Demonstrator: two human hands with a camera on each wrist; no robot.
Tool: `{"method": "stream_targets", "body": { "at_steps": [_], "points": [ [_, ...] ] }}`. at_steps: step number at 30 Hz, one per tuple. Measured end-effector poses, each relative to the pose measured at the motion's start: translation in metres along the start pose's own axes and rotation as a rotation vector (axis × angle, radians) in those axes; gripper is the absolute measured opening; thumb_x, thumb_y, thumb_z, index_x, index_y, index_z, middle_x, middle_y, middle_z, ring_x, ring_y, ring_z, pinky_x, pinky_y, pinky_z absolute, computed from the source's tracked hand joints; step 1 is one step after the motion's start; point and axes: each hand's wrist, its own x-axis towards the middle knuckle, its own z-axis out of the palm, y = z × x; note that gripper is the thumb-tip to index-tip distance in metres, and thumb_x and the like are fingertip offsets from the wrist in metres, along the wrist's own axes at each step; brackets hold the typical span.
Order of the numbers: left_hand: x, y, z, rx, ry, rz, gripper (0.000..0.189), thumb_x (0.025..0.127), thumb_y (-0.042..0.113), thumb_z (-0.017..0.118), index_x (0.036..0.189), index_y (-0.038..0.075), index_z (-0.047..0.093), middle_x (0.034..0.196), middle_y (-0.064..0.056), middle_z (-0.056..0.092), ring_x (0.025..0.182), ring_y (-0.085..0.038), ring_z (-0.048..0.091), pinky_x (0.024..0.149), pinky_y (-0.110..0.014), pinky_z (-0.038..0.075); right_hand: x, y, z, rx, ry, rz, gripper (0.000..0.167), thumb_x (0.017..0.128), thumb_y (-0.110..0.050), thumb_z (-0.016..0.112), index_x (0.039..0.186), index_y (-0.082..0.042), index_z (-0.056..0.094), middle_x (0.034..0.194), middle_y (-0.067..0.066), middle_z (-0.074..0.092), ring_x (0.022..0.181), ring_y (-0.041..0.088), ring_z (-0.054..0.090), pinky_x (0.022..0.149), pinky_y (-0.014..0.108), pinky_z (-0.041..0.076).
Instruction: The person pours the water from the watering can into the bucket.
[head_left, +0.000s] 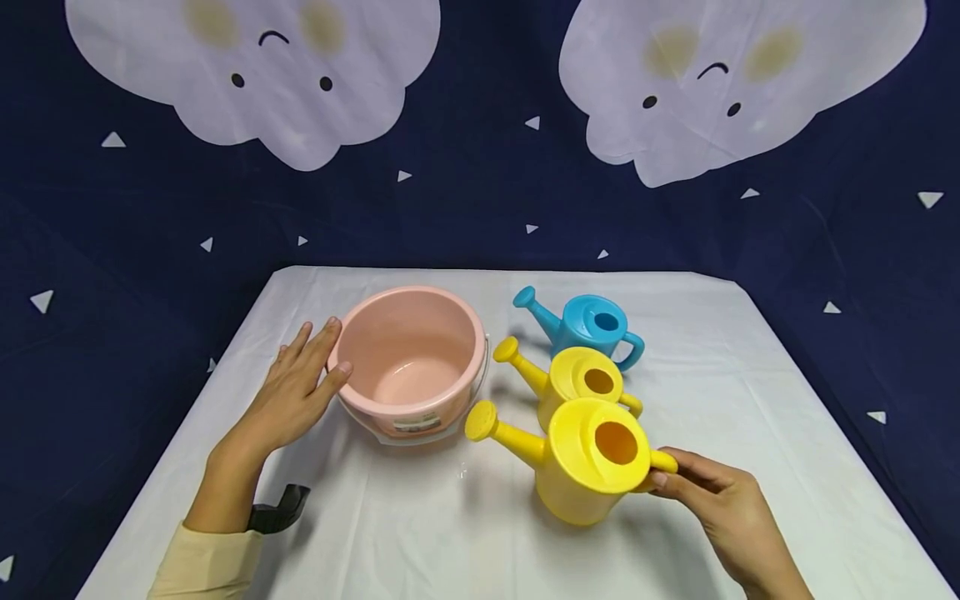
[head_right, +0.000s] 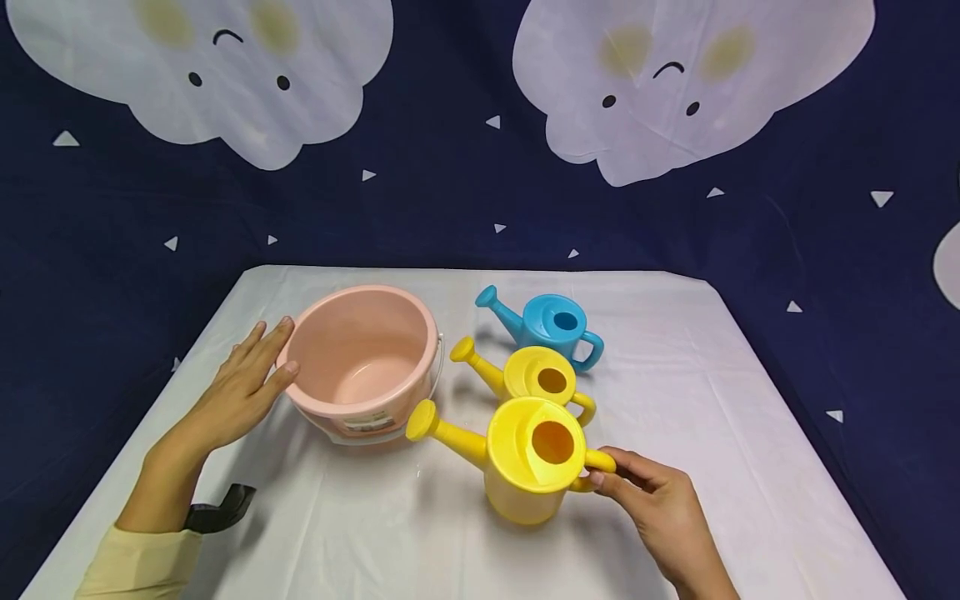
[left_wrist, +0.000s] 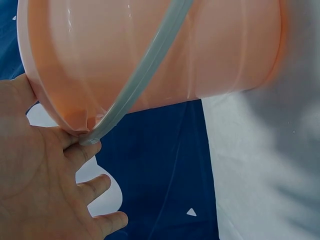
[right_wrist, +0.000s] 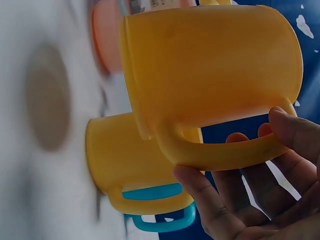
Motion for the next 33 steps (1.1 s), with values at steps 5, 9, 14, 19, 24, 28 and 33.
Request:
{"method": "stream_targets", "body": {
  "at_steps": [5, 9, 14, 19, 24, 28, 33],
  "points": [
    [0.000, 0.000, 0.000, 0.002, -0.002, -0.002, 0.065, 0.100, 0.046, 0.035, 0.153, 0.016, 0.012, 0.160, -0.009, 0.013, 0.149, -0.033, 0.000, 0.116, -0.060, -0.002, -0.001, -0.010, -0.007, -0.016, -0.017, 0.002, 0.047, 0.087, -0.039, 0.064, 0.123, -0.009, 0.061, 0.103, 0.003, 0.074, 0.096, 0.016, 0.070, 0.082, 0.024, 0.054],
    [0.000, 0.000, 0.000, 0.002, -0.003, -0.003, 0.065, 0.100, 0.046, 0.035, 0.153, 0.016, 0.012, 0.160, -0.009, 0.014, 0.149, -0.033, 0.000, 0.116, -0.060, -0.002, 0.000, -0.017, -0.011, -0.011, -0.021, -0.088, 0.041, 0.090, -0.028, 0.063, 0.123, -0.004, 0.061, 0.099, 0.005, 0.074, 0.092, 0.019, 0.070, 0.080, 0.024, 0.055],
    [0.000, 0.000, 0.000, -0.002, -0.005, -0.003, 0.065, 0.100, 0.046, 0.035, 0.153, 0.016, 0.012, 0.160, -0.008, 0.013, 0.149, -0.032, -0.001, 0.116, -0.059, -0.003, 0.003, -0.021, -0.014, 0.032, -0.025, -0.201, 0.034, 0.091, -0.013, 0.062, 0.121, 0.003, 0.060, 0.095, 0.006, 0.075, 0.088, 0.022, 0.071, 0.078, 0.025, 0.056],
    [0.000, 0.001, -0.001, 0.002, -0.006, -0.006, 0.065, 0.100, 0.047, 0.035, 0.153, 0.016, 0.012, 0.160, -0.008, 0.013, 0.149, -0.032, -0.001, 0.117, -0.059, -0.002, 0.004, -0.024, -0.015, 0.040, -0.031, -0.240, 0.033, 0.090, -0.009, 0.062, 0.119, 0.005, 0.060, 0.094, 0.007, 0.075, 0.086, 0.023, 0.071, 0.077, 0.026, 0.057],
    [0.001, 0.001, -0.001, 0.008, -0.005, -0.006, 0.065, 0.100, 0.047, 0.034, 0.153, 0.016, 0.012, 0.160, -0.008, 0.013, 0.149, -0.032, -0.001, 0.116, -0.060, -0.002, 0.005, -0.028, -0.016, 0.031, -0.027, -0.258, 0.032, 0.090, -0.009, 0.062, 0.119, 0.005, 0.061, 0.095, 0.006, 0.074, 0.085, 0.023, 0.071, 0.077, 0.027, 0.057],
    [0.001, 0.002, -0.001, 0.010, -0.007, -0.005, 0.065, 0.100, 0.047, 0.034, 0.153, 0.016, 0.012, 0.160, -0.008, 0.013, 0.149, -0.032, -0.001, 0.116, -0.060, -0.002, 0.006, -0.033, -0.018, 0.063, -0.036, -0.314, 0.030, 0.090, -0.004, 0.061, 0.118, 0.007, 0.060, 0.095, 0.006, 0.074, 0.085, 0.022, 0.071, 0.076, 0.026, 0.057],
    [0.001, 0.002, -0.001, 0.009, -0.009, -0.009, 0.065, 0.100, 0.047, 0.034, 0.153, 0.017, 0.012, 0.160, -0.007, 0.013, 0.149, -0.032, -0.001, 0.116, -0.060, -0.001, 0.010, -0.040, -0.022, 0.100, -0.051, -0.420, 0.028, 0.089, 0.003, 0.059, 0.115, 0.011, 0.059, 0.093, 0.005, 0.074, 0.084, 0.020, 0.072, 0.075, 0.028, 0.057]
  ]
}}
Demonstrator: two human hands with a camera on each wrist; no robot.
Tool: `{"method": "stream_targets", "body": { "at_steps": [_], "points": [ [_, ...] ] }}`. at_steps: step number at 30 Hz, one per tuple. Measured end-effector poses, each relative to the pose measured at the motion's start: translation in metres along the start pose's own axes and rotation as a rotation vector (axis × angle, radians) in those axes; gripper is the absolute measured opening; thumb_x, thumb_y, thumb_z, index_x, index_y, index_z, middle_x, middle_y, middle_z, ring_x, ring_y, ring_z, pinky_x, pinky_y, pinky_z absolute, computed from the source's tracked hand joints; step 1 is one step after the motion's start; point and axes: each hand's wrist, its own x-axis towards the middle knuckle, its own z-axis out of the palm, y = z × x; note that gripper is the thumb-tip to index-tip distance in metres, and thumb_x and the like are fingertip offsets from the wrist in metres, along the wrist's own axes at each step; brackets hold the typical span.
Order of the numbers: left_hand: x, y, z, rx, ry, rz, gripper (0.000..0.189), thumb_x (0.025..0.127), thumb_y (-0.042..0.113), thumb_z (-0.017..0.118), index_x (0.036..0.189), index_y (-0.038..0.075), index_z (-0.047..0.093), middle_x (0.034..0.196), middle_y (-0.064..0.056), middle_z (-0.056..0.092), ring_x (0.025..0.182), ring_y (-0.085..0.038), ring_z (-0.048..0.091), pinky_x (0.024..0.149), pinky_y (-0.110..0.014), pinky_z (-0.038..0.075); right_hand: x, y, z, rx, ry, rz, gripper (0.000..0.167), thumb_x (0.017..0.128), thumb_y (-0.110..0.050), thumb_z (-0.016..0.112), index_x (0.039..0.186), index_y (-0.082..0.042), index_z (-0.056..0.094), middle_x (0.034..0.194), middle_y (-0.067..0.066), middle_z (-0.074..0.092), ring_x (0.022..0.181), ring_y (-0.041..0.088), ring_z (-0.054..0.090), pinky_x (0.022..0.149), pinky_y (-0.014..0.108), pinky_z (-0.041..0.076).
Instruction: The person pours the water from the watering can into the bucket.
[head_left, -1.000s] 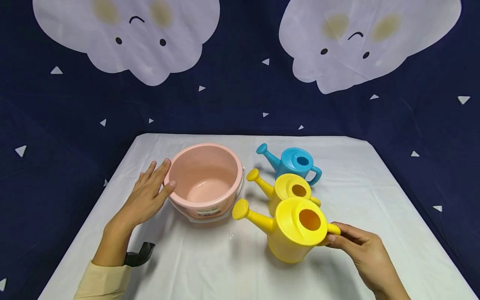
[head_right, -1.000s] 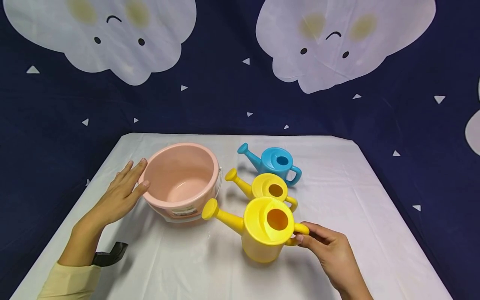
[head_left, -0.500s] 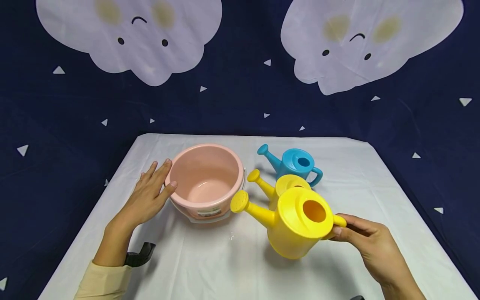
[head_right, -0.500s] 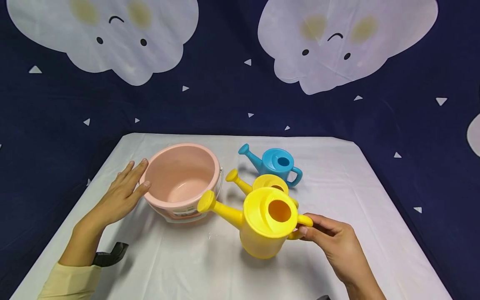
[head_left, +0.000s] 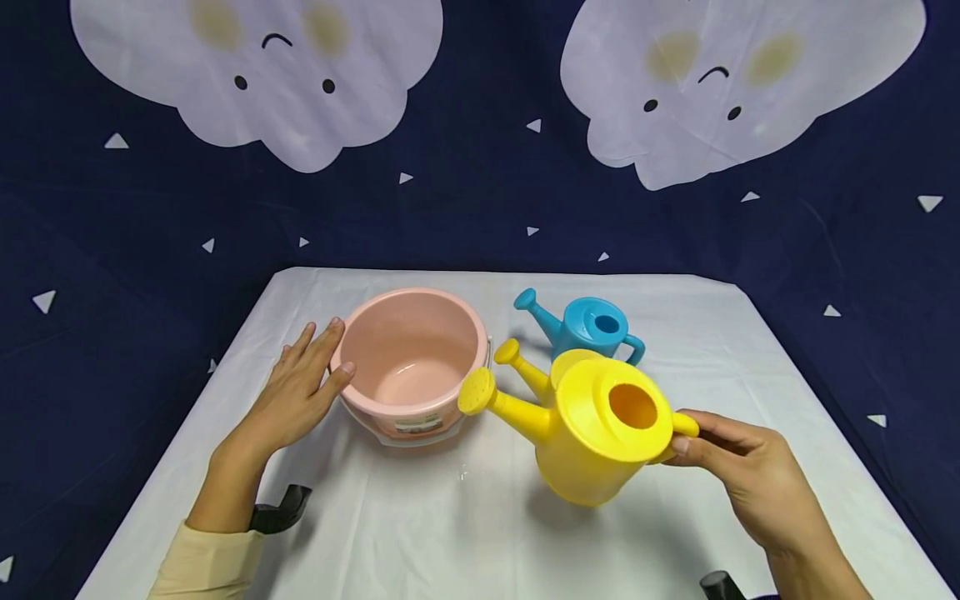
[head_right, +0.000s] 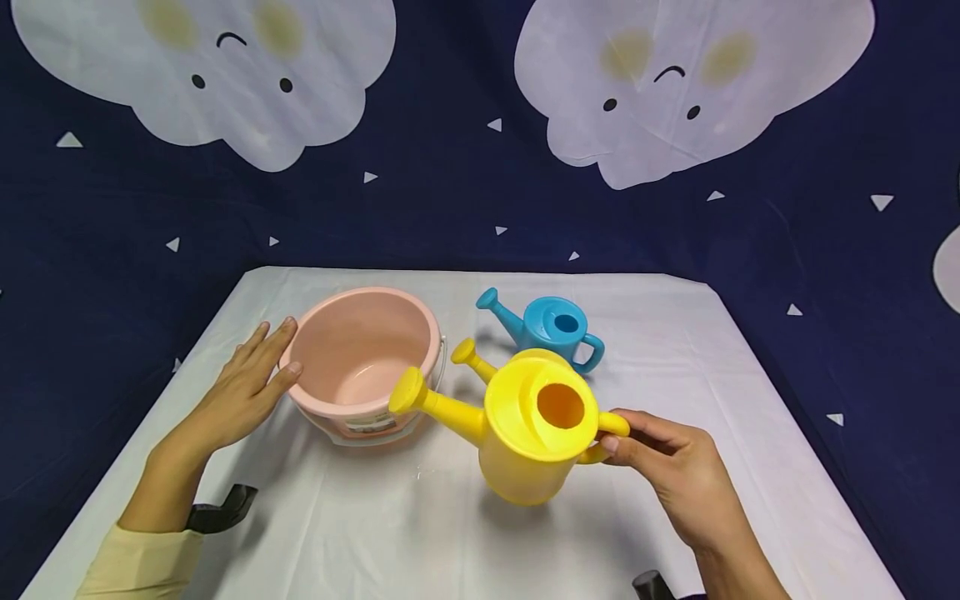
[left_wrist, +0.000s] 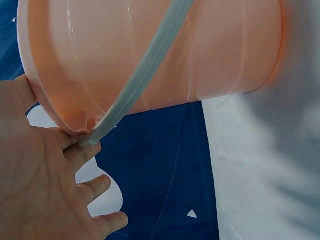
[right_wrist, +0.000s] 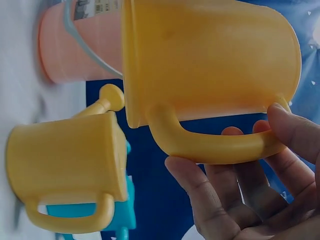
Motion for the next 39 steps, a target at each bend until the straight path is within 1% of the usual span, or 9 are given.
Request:
{"method": "stream_targets", "body": {
  "at_steps": [5, 10, 15, 19, 24, 30, 39],
  "points": [
    [0.000, 0.000, 0.000, -0.002, 0.001, -0.002, 0.065, 0.100, 0.047, 0.034, 0.153, 0.017, 0.012, 0.160, -0.007, 0.013, 0.149, -0.032, -0.001, 0.116, -0.060, -0.002, 0.011, -0.004, -0.005, 0.110, -0.019, -0.077, 0.028, 0.088, 0.010, 0.055, 0.116, 0.016, 0.057, 0.094, 0.004, 0.074, 0.083, 0.019, 0.071, 0.076, 0.027, 0.057],
    [0.000, 0.000, 0.001, -0.006, 0.003, -0.003, 0.065, 0.100, 0.047, 0.034, 0.153, 0.018, 0.012, 0.160, -0.007, 0.013, 0.149, -0.031, 0.000, 0.116, -0.060, -0.001, 0.025, -0.008, -0.008, 0.210, -0.041, -0.147, 0.028, 0.087, 0.016, 0.052, 0.114, 0.014, 0.059, 0.095, 0.007, 0.073, 0.082, 0.018, 0.071, 0.074, 0.027, 0.057],
    [0.000, 0.000, 0.001, 0.000, 0.004, -0.003, 0.065, 0.100, 0.047, 0.034, 0.153, 0.018, 0.012, 0.160, -0.006, 0.013, 0.149, -0.031, 0.000, 0.116, -0.060, -0.001, 0.038, -0.012, -0.009, 0.254, -0.068, -0.193, 0.029, 0.087, 0.018, 0.050, 0.113, 0.013, 0.061, 0.097, 0.006, 0.073, 0.082, 0.017, 0.072, 0.072, 0.028, 0.058],
    [0.000, 0.000, 0.000, 0.000, 0.001, -0.006, 0.065, 0.100, 0.047, 0.034, 0.153, 0.018, 0.011, 0.160, -0.007, 0.013, 0.149, -0.031, 0.000, 0.116, -0.060, -0.002, 0.047, -0.014, -0.008, 0.253, -0.060, -0.180, 0.027, 0.087, 0.016, 0.052, 0.112, 0.011, 0.062, 0.096, 0.005, 0.073, 0.082, 0.015, 0.072, 0.071, 0.029, 0.058],
    [0.000, 0.000, 0.000, 0.001, 0.002, -0.006, 0.065, 0.100, 0.047, 0.034, 0.153, 0.018, 0.011, 0.160, -0.007, 0.013, 0.149, -0.032, 0.000, 0.116, -0.060, -0.002, 0.055, -0.017, -0.007, 0.228, -0.040, -0.136, 0.025, 0.087, 0.010, 0.056, 0.111, 0.010, 0.063, 0.098, 0.003, 0.073, 0.084, 0.013, 0.071, 0.071, 0.030, 0.058],
    [0.000, -0.001, 0.000, 0.000, 0.005, -0.006, 0.065, 0.100, 0.047, 0.034, 0.153, 0.018, 0.012, 0.160, -0.008, 0.013, 0.149, -0.032, 0.000, 0.116, -0.060, -0.001, 0.066, -0.020, -0.005, 0.215, -0.039, -0.112, 0.023, 0.088, 0.006, 0.059, 0.111, 0.011, 0.063, 0.097, 0.002, 0.073, 0.085, 0.014, 0.071, 0.070, 0.030, 0.058],
    [0.000, -0.002, 0.001, -0.003, 0.004, -0.010, 0.065, 0.100, 0.048, 0.034, 0.153, 0.018, 0.011, 0.160, -0.007, 0.013, 0.149, -0.031, 0.000, 0.116, -0.060, -0.001, 0.082, -0.025, -0.002, 0.214, -0.049, -0.073, 0.022, 0.089, 0.000, 0.061, 0.110, 0.006, 0.066, 0.094, 0.003, 0.074, 0.084, 0.017, 0.071, 0.071, 0.031, 0.058]
  ]
}}
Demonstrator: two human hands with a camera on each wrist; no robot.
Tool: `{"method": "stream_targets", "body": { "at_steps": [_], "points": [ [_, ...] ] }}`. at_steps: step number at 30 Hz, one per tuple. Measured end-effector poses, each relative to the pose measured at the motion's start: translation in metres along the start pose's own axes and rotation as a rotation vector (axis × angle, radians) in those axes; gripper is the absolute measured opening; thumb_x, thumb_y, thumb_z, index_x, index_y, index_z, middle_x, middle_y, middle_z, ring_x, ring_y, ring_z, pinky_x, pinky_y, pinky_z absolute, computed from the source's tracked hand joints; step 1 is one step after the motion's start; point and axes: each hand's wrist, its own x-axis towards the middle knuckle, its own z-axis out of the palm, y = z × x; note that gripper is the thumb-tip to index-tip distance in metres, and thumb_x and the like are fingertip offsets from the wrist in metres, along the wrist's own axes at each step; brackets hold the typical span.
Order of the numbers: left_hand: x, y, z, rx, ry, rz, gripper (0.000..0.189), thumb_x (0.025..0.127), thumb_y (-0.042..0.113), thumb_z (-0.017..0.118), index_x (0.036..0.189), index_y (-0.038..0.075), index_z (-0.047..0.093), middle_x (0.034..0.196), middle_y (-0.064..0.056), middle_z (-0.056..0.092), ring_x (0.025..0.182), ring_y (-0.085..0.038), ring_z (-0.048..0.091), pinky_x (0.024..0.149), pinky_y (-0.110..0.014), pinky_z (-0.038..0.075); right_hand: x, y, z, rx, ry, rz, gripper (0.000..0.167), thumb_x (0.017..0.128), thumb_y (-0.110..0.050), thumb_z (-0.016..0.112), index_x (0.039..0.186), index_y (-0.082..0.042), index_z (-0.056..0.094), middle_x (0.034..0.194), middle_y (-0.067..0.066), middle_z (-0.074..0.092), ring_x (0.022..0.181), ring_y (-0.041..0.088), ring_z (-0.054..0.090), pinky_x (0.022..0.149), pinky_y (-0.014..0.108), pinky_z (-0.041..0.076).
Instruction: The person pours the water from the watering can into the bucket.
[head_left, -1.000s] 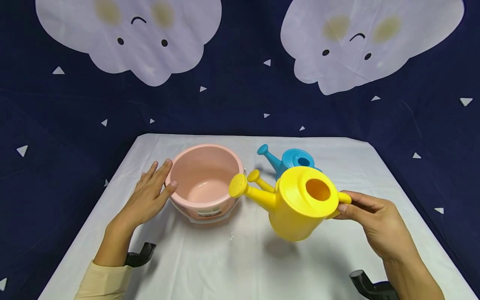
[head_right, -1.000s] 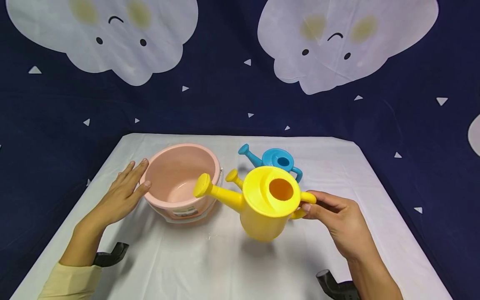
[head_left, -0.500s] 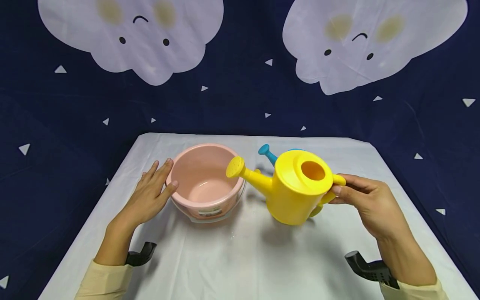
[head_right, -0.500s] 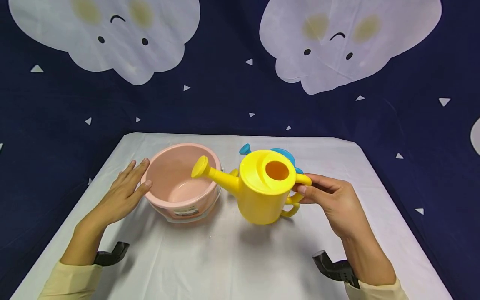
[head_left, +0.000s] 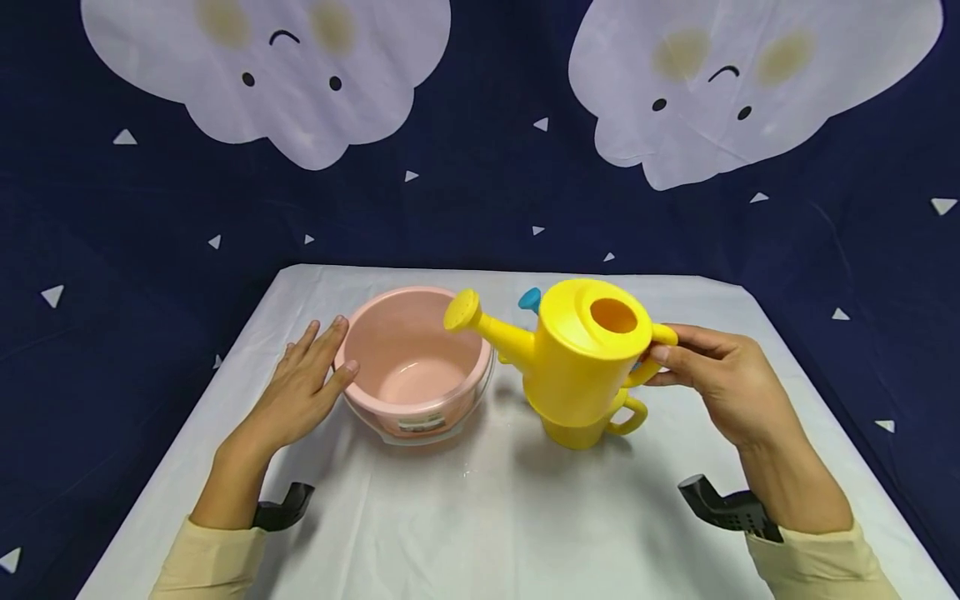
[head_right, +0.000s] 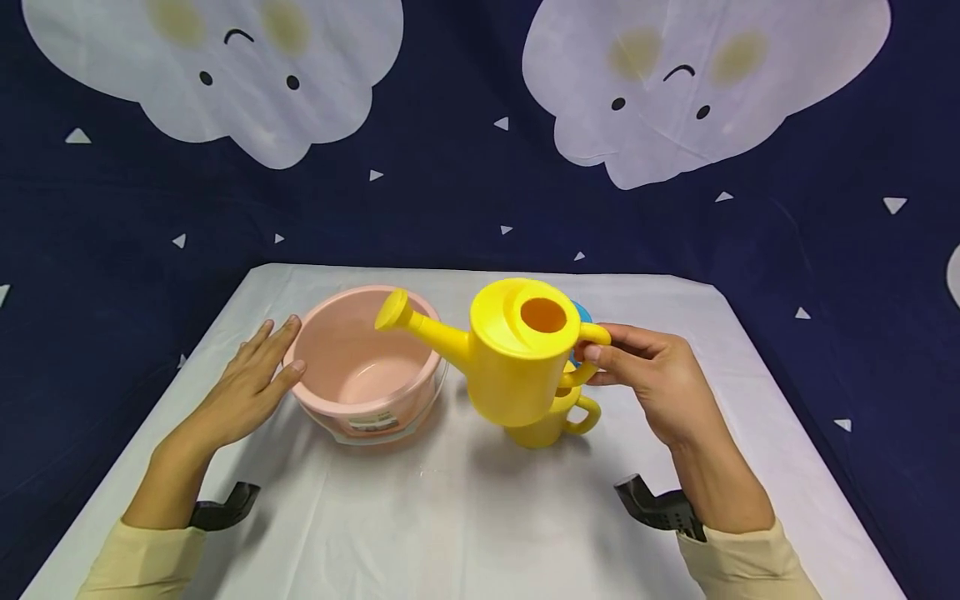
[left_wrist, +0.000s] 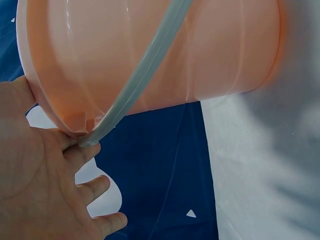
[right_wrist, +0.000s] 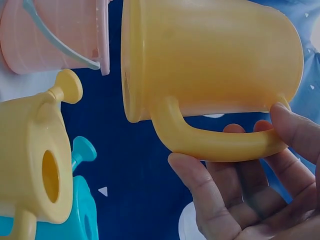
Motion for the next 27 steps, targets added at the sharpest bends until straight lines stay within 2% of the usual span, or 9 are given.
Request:
{"method": "stream_targets", "body": {
  "at_steps": [6, 15, 27],
  "points": [
    [0.001, 0.000, 0.001, 0.006, -0.004, -0.002, 0.065, 0.100, 0.048, 0.035, 0.153, 0.018, 0.012, 0.160, -0.007, 0.013, 0.149, -0.031, 0.000, 0.116, -0.060, 0.000, 0.011, -0.002, 0.002, 0.000, -0.015, 0.023, 0.020, 0.088, -0.002, 0.062, 0.107, -0.001, 0.069, 0.092, 0.002, 0.074, 0.084, 0.016, 0.071, 0.071, 0.031, 0.059],
    [0.001, 0.001, -0.001, 0.003, -0.008, 0.000, 0.065, 0.100, 0.047, 0.035, 0.153, 0.017, 0.013, 0.160, -0.007, 0.013, 0.149, -0.031, 0.000, 0.116, -0.060, 0.000, 0.032, -0.008, 0.004, 0.000, -0.052, 0.055, 0.018, 0.088, -0.007, 0.064, 0.105, -0.001, 0.070, 0.090, 0.003, 0.074, 0.082, 0.018, 0.071, 0.070, 0.030, 0.059],
    [0.001, 0.000, -0.001, 0.007, -0.005, 0.007, 0.065, 0.100, 0.047, 0.036, 0.153, 0.017, 0.014, 0.160, -0.006, 0.014, 0.149, -0.031, 0.001, 0.116, -0.061, 0.000, 0.055, -0.016, 0.012, -0.076, -0.019, 0.128, 0.026, 0.085, -0.018, 0.069, 0.108, -0.004, 0.070, 0.088, 0.000, 0.074, 0.083, 0.016, 0.071, 0.070, 0.028, 0.059]
  ]
}}
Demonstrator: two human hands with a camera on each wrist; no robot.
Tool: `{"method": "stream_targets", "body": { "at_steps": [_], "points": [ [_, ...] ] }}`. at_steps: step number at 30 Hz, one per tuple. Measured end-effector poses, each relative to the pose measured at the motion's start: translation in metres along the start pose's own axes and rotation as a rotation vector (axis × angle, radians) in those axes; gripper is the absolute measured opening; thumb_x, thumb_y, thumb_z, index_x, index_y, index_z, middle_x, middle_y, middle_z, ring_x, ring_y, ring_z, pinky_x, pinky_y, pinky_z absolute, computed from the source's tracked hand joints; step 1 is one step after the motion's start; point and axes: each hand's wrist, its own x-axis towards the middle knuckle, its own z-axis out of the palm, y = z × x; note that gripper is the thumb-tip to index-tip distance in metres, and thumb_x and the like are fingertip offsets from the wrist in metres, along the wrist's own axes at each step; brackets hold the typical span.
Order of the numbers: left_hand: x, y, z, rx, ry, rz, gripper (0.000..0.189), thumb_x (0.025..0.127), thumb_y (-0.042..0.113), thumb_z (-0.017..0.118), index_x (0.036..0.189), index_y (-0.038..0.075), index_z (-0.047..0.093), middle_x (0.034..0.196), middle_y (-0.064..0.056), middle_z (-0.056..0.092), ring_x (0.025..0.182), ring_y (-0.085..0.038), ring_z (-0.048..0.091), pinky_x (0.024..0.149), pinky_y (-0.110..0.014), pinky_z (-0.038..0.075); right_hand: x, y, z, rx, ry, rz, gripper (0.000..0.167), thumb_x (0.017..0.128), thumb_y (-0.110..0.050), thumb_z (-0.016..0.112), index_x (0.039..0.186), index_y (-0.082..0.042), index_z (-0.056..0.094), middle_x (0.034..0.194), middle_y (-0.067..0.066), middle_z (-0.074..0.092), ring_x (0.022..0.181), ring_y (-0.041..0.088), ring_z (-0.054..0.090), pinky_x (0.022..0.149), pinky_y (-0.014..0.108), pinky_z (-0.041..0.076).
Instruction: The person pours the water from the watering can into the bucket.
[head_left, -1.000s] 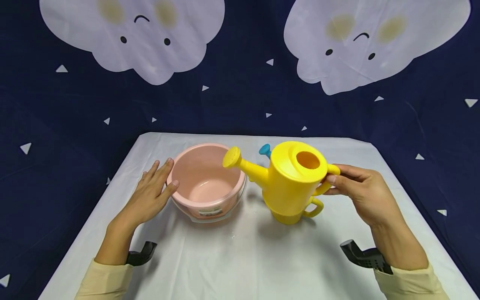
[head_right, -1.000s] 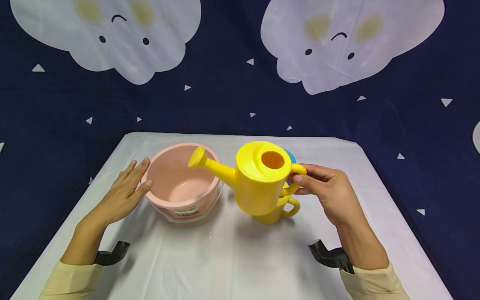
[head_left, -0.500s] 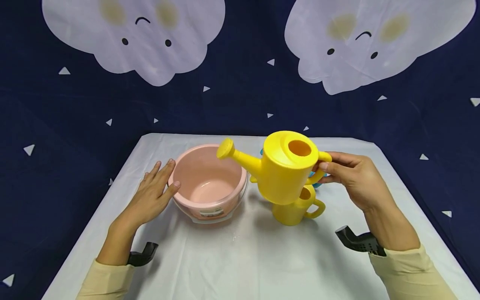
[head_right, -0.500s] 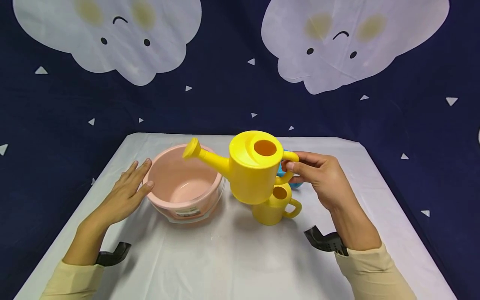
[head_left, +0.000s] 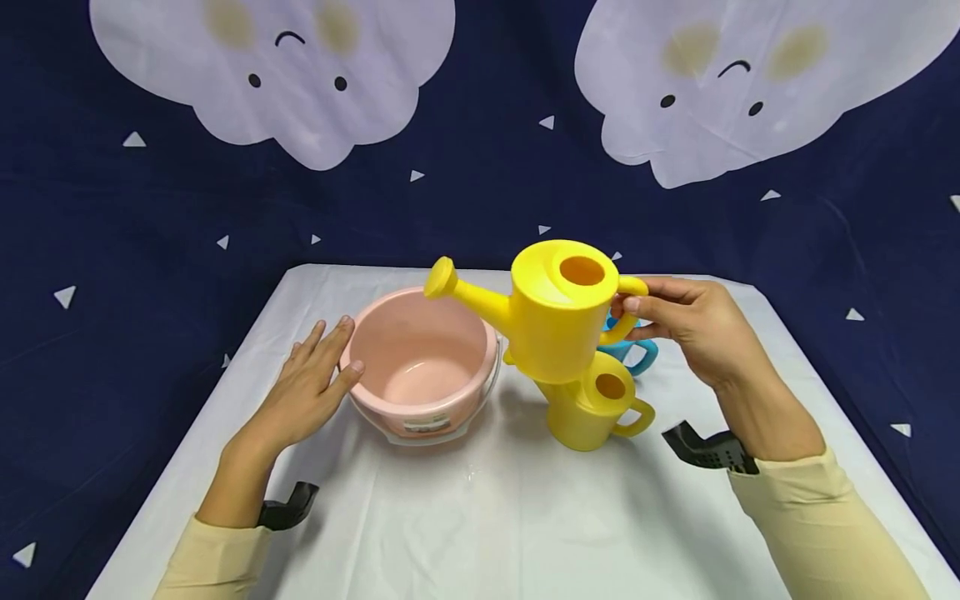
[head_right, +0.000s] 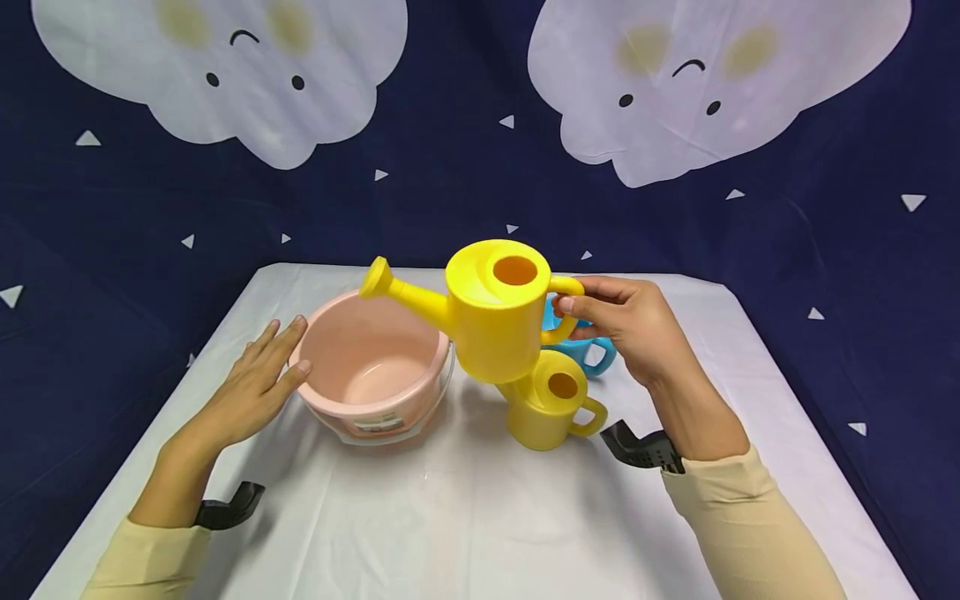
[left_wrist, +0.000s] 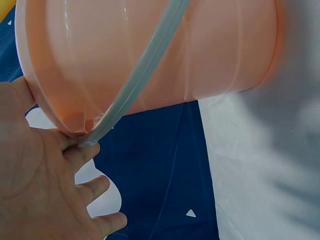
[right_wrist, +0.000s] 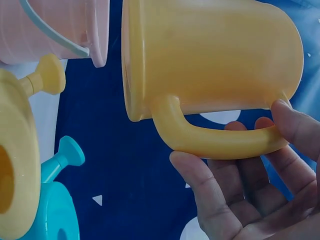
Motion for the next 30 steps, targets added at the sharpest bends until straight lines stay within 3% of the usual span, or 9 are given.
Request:
{"method": "stream_targets", "body": {
  "at_steps": [16, 30],
  "points": [
    [-0.001, 0.000, 0.000, 0.002, 0.006, -0.003, 0.064, 0.100, 0.046, 0.036, 0.153, 0.017, 0.014, 0.160, -0.006, 0.014, 0.149, -0.032, 0.001, 0.116, -0.061, 0.001, 0.015, -0.004, 0.007, -0.147, 0.040, 0.024, 0.041, 0.085, -0.030, 0.068, 0.115, -0.001, 0.066, 0.089, -0.006, 0.073, 0.086, 0.014, 0.069, 0.071, 0.027, 0.059],
    [-0.001, 0.000, 0.000, 0.000, 0.005, -0.010, 0.064, 0.100, 0.047, 0.035, 0.153, 0.018, 0.014, 0.160, -0.006, 0.014, 0.149, -0.032, 0.002, 0.116, -0.061, 0.000, 0.020, -0.005, 0.016, -0.156, 0.046, 0.061, 0.048, 0.084, -0.039, 0.066, 0.119, -0.005, 0.065, 0.091, -0.012, 0.073, 0.092, 0.011, 0.067, 0.080, 0.023, 0.054]
  ]
}}
